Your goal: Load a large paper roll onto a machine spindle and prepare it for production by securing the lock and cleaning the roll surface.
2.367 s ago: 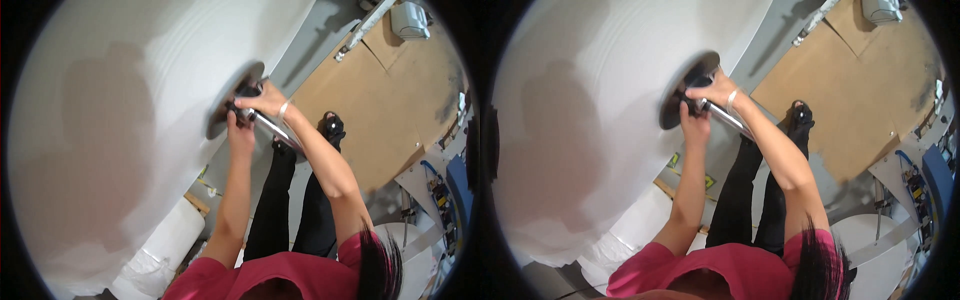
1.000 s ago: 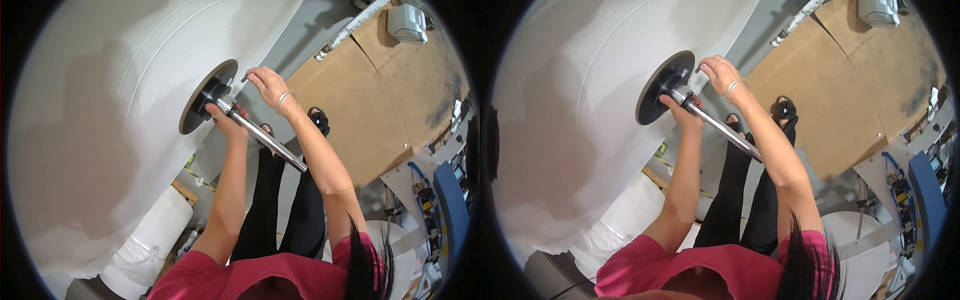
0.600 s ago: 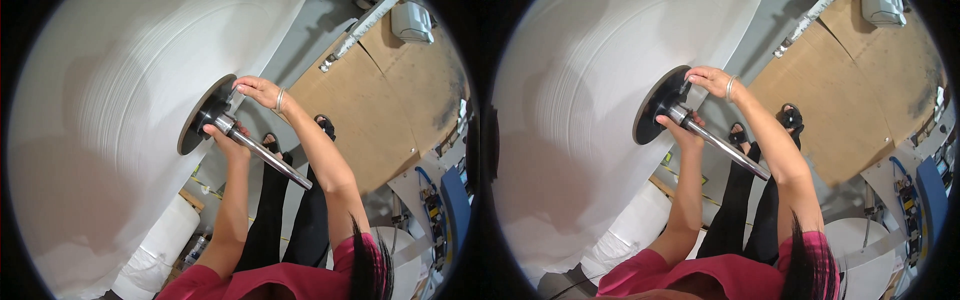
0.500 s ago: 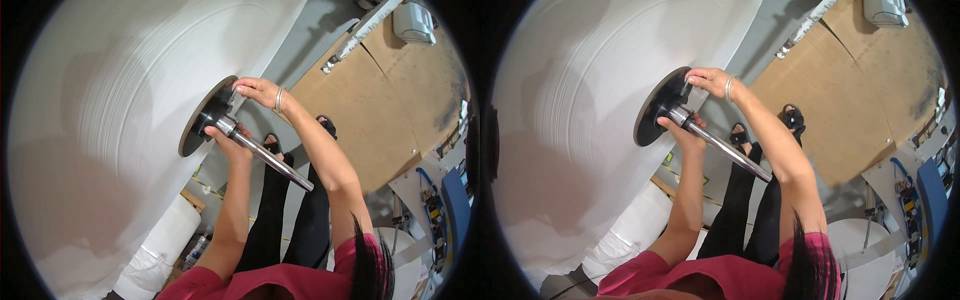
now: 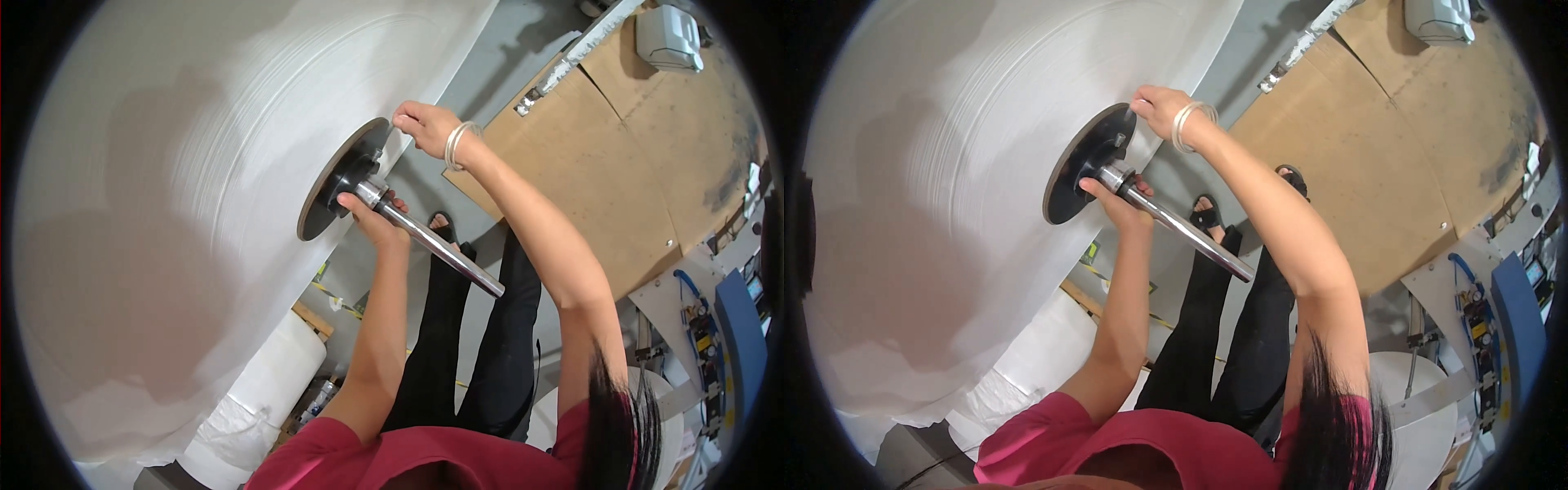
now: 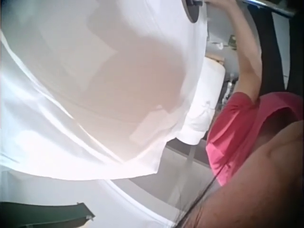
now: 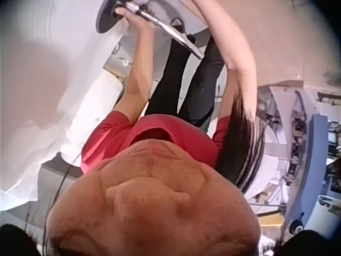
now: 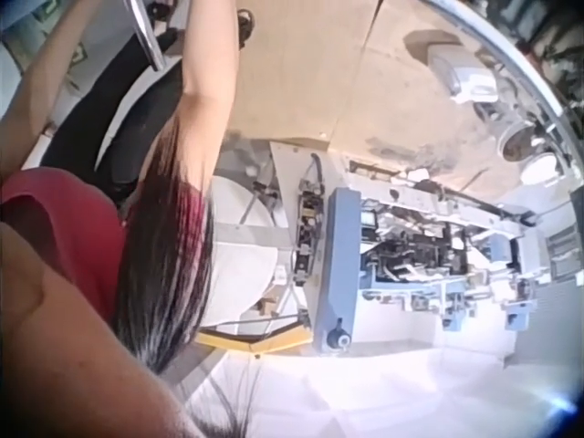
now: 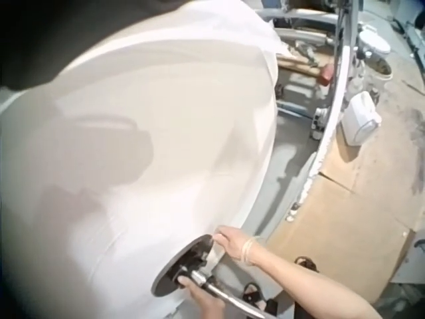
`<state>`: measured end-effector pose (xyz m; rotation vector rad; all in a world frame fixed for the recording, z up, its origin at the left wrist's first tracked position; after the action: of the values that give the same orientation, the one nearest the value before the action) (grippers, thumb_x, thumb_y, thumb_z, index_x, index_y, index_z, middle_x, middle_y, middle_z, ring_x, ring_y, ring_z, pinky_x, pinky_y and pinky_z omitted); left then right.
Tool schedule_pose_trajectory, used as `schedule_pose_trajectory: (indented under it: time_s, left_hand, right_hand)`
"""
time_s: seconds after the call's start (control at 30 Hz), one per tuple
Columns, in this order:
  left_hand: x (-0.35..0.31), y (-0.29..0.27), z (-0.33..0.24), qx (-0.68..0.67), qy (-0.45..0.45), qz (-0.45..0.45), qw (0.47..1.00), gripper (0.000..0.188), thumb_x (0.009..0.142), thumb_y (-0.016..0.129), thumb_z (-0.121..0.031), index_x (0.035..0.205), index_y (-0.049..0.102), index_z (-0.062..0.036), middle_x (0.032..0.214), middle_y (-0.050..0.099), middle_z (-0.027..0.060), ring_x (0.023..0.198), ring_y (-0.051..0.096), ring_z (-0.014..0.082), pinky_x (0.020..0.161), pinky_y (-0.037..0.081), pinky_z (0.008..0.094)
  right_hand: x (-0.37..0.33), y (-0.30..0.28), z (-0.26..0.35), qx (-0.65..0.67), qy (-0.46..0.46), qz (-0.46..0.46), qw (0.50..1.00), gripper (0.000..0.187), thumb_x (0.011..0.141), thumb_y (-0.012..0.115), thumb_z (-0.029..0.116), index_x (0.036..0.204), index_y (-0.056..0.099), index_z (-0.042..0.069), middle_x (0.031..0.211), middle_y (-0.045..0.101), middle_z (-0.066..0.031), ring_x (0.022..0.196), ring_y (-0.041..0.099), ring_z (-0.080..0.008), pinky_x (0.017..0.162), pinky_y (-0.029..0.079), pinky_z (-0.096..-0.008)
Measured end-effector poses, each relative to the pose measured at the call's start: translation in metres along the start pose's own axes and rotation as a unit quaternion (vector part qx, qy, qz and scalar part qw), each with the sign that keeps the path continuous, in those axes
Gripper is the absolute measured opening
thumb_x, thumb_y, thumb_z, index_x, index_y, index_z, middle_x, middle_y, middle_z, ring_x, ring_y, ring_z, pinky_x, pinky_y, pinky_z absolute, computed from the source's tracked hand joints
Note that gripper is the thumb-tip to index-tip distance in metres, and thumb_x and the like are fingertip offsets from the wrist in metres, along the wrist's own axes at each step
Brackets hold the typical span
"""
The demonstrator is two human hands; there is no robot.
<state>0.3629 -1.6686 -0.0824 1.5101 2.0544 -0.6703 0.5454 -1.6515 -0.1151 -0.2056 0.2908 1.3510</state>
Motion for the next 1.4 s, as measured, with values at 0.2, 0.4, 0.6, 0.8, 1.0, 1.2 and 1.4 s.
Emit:
schedule_pose_trajectory:
  time_s: [0.2, 0.4, 0.6, 0.8, 1.0, 1.2, 1.4]
  left_hand:
    - [-0.007, 0.003, -0.001, 0.010, -0.004, -0.009, 1.000, 0.075, 0.068, 0.037, -0.077, 0.091, 0.043, -0.0057, 0.067, 0.047, 0.0078, 0.048, 0.045, 0.0180, 0.043, 0.038, 0.0290]
    - [-0.008, 0.003, -0.002, 0.017, 0.007, -0.001, 1.000, 0.075, 0.069, 0.035, -0.077, 0.090, 0.043, -0.0055, 0.067, 0.048, 0.0074, 0.049, 0.045, 0.0179, 0.045, 0.038, 0.0292]
    - [-0.008, 0.003, -0.001, 0.019, 0.002, 0.001, 1.000, 0.076, 0.067, 0.037, -0.078, 0.090, 0.043, -0.0056, 0.067, 0.048, 0.0068, 0.048, 0.045, 0.0174, 0.044, 0.038, 0.0288]
    - [-0.006, 0.001, -0.002, 0.018, 0.016, -0.011, 1.000, 0.076, 0.066, 0.038, -0.078, 0.091, 0.043, -0.0062, 0.065, 0.048, 0.0068, 0.047, 0.044, 0.0170, 0.043, 0.038, 0.0284]
    - [-0.008, 0.005, -0.001, 0.015, 0.000, -0.022, 1.000, 0.076, 0.068, 0.037, -0.078, 0.091, 0.043, -0.0058, 0.065, 0.048, 0.0070, 0.048, 0.045, 0.0179, 0.044, 0.038, 0.0288]
    - [-0.007, 0.003, -0.001, 0.014, -0.004, -0.028, 1.000, 0.074, 0.070, 0.036, -0.076, 0.091, 0.043, -0.0058, 0.066, 0.048, 0.0069, 0.048, 0.046, 0.0180, 0.044, 0.038, 0.0289]
    - [-0.012, 0.009, -0.003, 0.023, 0.012, -0.039, 0.999, 0.074, 0.071, 0.035, -0.075, 0.092, 0.043, -0.0053, 0.065, 0.048, 0.0068, 0.048, 0.045, 0.0181, 0.043, 0.039, 0.0296]
  right_hand:
    - [0.000, 0.019, -0.033, 0.071, -0.049, 0.041, 0.995, 0.025, 0.089, 0.047, 0.029, 0.101, 0.055, 0.008, 0.087, 0.056, -0.0043, 0.083, 0.049, -0.0141, 0.078, 0.041, -0.0277]
    - [0.008, 0.027, -0.039, 0.149, -0.041, 0.109, 0.982, 0.028, 0.088, 0.049, 0.030, 0.103, 0.055, 0.008, 0.094, 0.056, -0.0024, 0.090, 0.048, -0.0121, 0.082, 0.039, -0.0266]
    - [0.007, 0.029, -0.042, 0.150, -0.086, 0.068, 0.983, 0.027, 0.086, 0.052, 0.028, 0.101, 0.058, 0.006, 0.088, 0.058, -0.0021, 0.085, 0.050, -0.0104, 0.079, 0.041, -0.0244]
    - [-0.019, 0.028, -0.009, 0.084, 0.042, -0.030, 0.995, 0.024, 0.083, 0.056, 0.026, 0.096, 0.061, 0.006, 0.075, 0.060, -0.0054, 0.069, 0.055, -0.0131, 0.067, 0.045, -0.0255]
    - [0.001, 0.021, -0.031, 0.156, 0.011, 0.073, 0.985, 0.028, 0.081, 0.058, 0.032, 0.097, 0.062, 0.009, 0.075, 0.060, -0.0026, 0.066, 0.053, -0.0098, 0.064, 0.045, -0.0242]
    - [0.000, 0.020, -0.026, 0.118, 0.025, 0.053, 0.991, 0.027, 0.081, 0.058, 0.032, 0.095, 0.062, 0.009, 0.070, 0.059, -0.0018, 0.065, 0.052, -0.0092, 0.064, 0.045, -0.0242]
    - [0.005, 0.030, 0.000, -0.052, 0.100, 0.062, 0.992, 0.025, 0.082, 0.049, 0.024, 0.082, 0.062, 0.002, 0.065, 0.059, -0.0052, 0.058, 0.054, -0.0137, 0.056, 0.044, -0.0273]
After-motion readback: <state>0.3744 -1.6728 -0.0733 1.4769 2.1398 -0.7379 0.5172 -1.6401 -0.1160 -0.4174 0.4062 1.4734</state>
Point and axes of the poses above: each hand's wrist, its own x-axis towards the middle knuckle, its own y-axis out of the palm, z = x × y, the point moved 3 cm from there along x, towards the middle knuckle
